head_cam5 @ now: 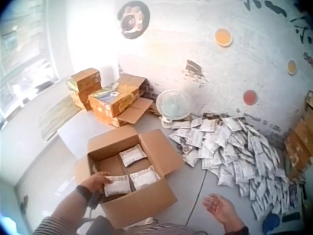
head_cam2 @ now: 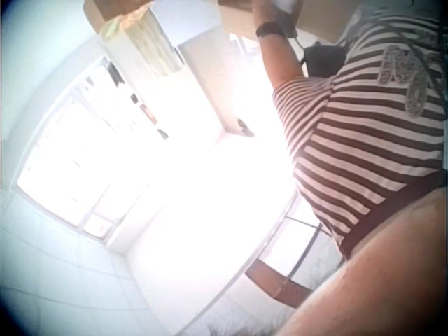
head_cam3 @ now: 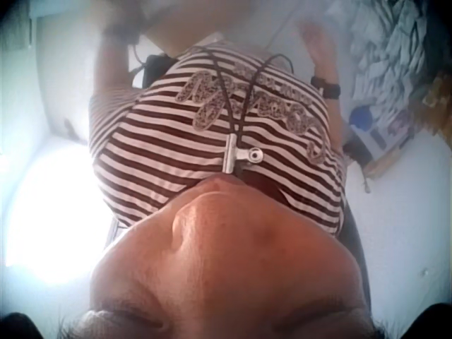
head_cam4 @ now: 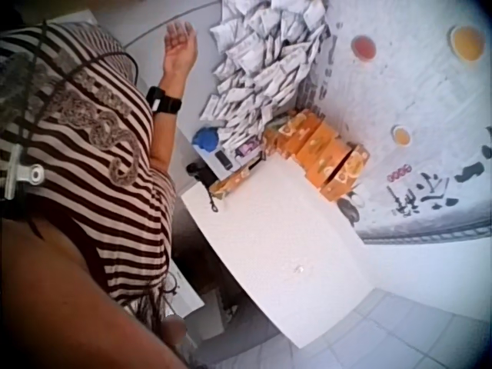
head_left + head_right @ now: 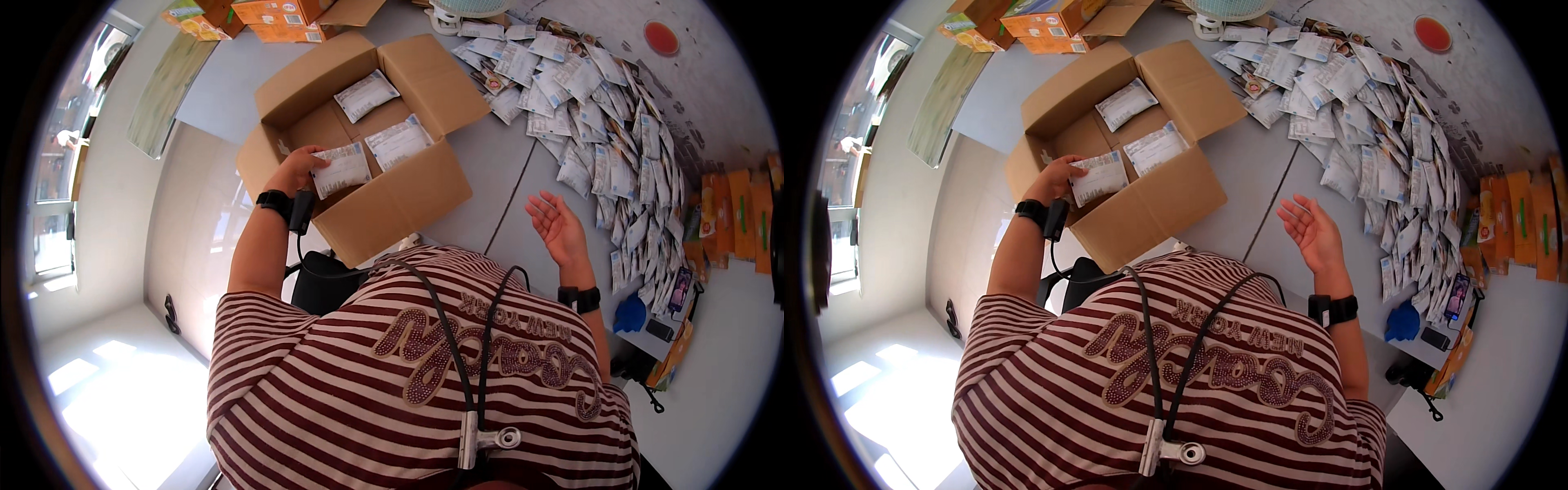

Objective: The person opens a cardboard box and places multiple small white packets into it one by one. They pick up packets from a large pile on the table, briefly inspect them, and arrange them inside the box.

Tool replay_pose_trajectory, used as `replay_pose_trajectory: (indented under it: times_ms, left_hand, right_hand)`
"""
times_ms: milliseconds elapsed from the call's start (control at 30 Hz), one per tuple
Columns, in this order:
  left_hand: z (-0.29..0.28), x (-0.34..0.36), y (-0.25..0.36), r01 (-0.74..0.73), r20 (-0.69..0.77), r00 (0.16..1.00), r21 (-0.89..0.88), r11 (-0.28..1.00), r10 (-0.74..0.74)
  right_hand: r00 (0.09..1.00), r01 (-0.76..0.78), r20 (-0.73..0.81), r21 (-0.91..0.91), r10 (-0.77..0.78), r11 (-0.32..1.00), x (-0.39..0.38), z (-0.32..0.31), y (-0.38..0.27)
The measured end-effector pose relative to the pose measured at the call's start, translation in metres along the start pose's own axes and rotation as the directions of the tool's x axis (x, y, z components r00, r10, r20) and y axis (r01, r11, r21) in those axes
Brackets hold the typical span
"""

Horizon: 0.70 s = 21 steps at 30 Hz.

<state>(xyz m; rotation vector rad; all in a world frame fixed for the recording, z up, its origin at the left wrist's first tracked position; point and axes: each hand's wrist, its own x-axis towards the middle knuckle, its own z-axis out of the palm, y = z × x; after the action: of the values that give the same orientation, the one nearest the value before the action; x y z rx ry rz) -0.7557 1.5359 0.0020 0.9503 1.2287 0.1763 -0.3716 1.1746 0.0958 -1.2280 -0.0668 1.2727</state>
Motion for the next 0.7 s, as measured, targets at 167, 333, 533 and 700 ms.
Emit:
replay_pose_trajectory:
  times_ms: [167, 333, 533, 700]
  left_hand:
    - [-0.003, 0.017, -0.014, -0.003, 0.035, 0.999, -0.076, 0.997, 0.006]
    - [-0.029, 0.040, -0.034, 0.036, -0.051, 0.998, 0.112, 0.993, -0.031]
    - [-0.006, 0.027, -0.025, -0.027, -0.036, 0.998, 0.436, 0.900, 0.048]
    - [0.027, -0.014, 0.006, -0.061, 0.058, 0.998, 0.650, 0.757, 0.031]
  right_hand:
    - [1.000, 0.010, -0.007, 0.030, -0.010, 1.000, -0.004, -0.005, 0.002]
    - [1.000, 0.011, 0.012, 0.035, -0.011, 0.999, -0.007, -0.004, -0.002]
    - [0.999, -0.002, -0.033, -0.087, -0.001, 0.996, -0.026, -0.037, -0.013]
    - [0.988, -0.085, -0.148, -0.224, 0.052, 0.971, -0.069, -0.082, -0.040]
